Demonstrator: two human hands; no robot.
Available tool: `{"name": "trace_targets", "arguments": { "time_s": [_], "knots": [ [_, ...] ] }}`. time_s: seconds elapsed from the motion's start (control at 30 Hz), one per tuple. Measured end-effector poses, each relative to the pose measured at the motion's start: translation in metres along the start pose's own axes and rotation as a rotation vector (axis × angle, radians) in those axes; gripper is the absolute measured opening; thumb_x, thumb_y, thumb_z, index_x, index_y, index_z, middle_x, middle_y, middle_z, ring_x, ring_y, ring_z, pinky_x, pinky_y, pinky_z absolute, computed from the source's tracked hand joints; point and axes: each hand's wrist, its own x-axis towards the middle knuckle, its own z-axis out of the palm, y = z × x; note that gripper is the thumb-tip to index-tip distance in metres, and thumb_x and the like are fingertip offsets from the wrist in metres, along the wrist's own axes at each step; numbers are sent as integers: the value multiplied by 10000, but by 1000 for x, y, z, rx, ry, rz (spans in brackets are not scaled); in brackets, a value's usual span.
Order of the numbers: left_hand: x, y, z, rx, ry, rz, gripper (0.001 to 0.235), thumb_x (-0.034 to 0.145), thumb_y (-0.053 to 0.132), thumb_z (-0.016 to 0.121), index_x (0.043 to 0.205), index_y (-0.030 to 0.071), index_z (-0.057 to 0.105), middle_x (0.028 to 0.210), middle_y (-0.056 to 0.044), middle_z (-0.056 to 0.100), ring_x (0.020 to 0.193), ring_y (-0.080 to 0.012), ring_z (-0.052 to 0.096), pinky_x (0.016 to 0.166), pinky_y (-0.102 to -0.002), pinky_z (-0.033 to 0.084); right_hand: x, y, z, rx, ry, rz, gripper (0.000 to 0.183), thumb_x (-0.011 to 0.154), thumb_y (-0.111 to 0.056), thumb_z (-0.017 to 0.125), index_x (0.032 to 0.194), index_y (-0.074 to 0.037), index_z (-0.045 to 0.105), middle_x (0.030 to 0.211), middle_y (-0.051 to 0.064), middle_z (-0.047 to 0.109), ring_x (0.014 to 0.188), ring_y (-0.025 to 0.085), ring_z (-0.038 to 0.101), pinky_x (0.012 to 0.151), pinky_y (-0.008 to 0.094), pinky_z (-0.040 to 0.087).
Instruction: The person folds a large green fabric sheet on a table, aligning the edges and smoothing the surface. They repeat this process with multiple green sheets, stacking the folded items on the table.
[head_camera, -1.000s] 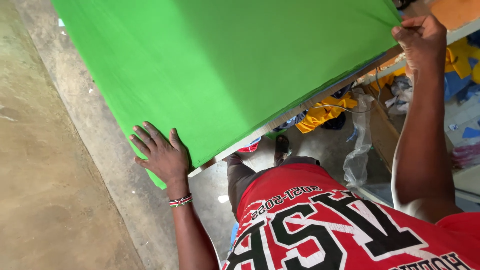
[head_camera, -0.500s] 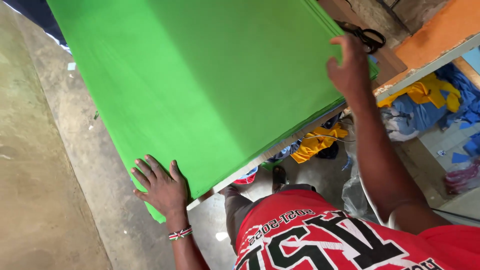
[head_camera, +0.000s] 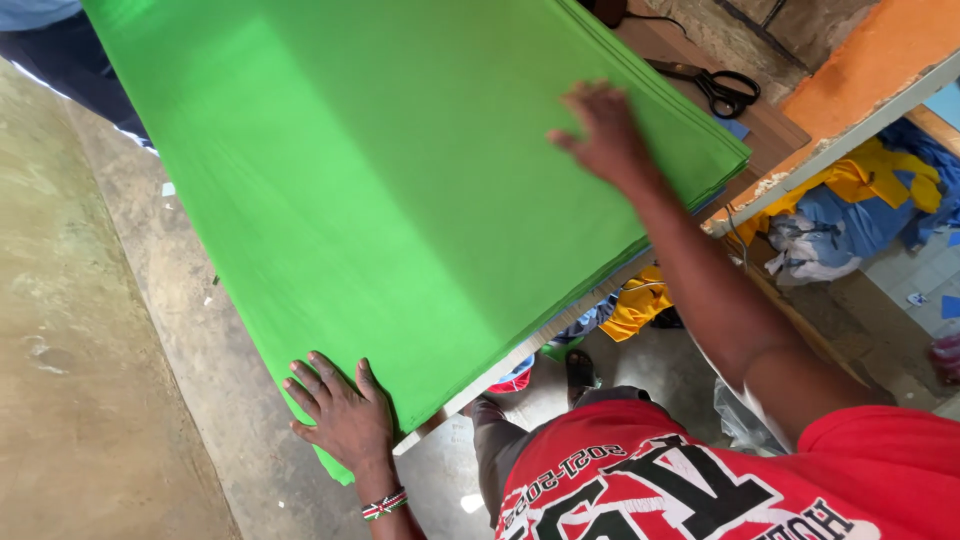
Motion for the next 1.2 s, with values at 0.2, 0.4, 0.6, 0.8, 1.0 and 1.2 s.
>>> {"name": "trace_targets", "arguments": {
  "time_s": [0.2, 0.4, 0.6, 0.8, 1.0, 1.2],
  "knots": [
    [2, -1, 1, 22, -16, -8, 757, 1045, 595, 272, 1642, 130, 272, 1721, -111, 226, 1583, -328, 176, 1097, -715, 298, -46, 69, -24, -257, 46, 249, 642, 1102, -546, 429, 1563, -105, 497, 1651, 237, 356, 1512, 479, 241, 1202, 576, 135],
    [3, 1, 3, 21, -31, -23, 762, 1032, 597, 306, 1637, 136, 280, 1716, -114, 235, 1579, -334, 186, 1096, -710, 296, -66, 82, -34, -292, 72, 345, 608, 1080, -566, 474, 1583, -227, 505, 1594, 243, 440, 1337, 517, 457, 1060, 611, 288],
    [5, -1, 14, 38, 5, -57, 752, 999, 593, 397, 1610, 161, 327, 1708, -78, 253, 1579, -303, 189, 1109, -707, 283, -69, 87, -55, -254, -68, 167, 691, 1032, -540, 528, 1603, -152, 537, 1596, 312, 456, 1280, 592, 535, 955, 674, 433],
    [6, -7, 15, -144, 0, -81, 745, 983, 578, 460, 1603, 188, 327, 1712, -71, 224, 1587, -267, 155, 1153, -686, 206, -80, 128, -24, -54, 44, 88, 662, 1074, -419, 609, 1597, -15, 611, 1609, 416, 424, 1393, 587, 449, 1054, 646, 384],
    [10, -42, 10, -584, -99, -463, 749, 916, 573, 572, 1502, 123, 452, 1501, -179, 497, 1372, -376, 479, 1114, -502, 374, -87, 132, -19, -89, 165, 30, 568, 1098, -329, 694, 1542, 25, 698, 1584, 371, 505, 1360, 532, 533, 1041, 614, 447],
    [5, -47, -25, -1101, -389, -721, 671, 802, 489, 699, 1311, 54, 672, 1238, -148, 747, 1062, -262, 713, 911, -422, 581, -86, 121, -30, -389, 118, 83, 589, 1101, -523, 620, 1535, -140, 729, 1521, 272, 645, 1237, 472, 650, 834, 583, 522]
  ]
}}
